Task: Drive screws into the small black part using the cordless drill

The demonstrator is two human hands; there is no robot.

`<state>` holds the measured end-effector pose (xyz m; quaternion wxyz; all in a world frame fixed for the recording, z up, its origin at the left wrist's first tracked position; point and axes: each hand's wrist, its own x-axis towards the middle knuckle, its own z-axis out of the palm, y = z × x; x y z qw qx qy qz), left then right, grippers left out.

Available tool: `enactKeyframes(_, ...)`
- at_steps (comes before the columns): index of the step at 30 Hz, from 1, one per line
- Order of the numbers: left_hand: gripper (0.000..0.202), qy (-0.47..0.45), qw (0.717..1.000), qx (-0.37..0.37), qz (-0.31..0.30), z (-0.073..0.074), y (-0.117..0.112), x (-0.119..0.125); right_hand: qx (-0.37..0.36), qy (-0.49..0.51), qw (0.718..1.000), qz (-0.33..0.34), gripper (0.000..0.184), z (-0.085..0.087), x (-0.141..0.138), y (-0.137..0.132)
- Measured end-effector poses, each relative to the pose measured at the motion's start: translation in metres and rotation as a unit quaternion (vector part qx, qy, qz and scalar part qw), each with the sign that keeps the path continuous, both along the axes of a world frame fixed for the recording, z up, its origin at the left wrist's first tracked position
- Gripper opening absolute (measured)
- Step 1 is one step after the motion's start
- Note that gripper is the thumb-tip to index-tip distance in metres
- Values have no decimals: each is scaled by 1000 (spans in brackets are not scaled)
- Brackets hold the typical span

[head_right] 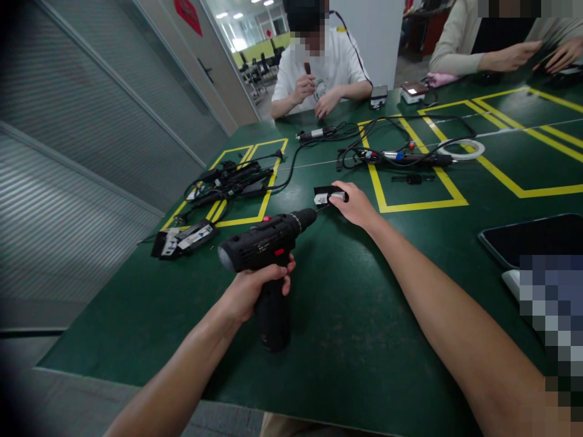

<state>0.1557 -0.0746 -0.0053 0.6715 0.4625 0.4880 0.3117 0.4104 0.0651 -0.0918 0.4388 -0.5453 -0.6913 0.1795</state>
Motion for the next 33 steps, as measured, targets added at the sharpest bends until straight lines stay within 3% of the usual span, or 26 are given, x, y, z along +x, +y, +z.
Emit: enactKeyframes(33,24,-4,1000,7,-5,-2,1,-1,-4,2,1000,1,41,0,0,-1)
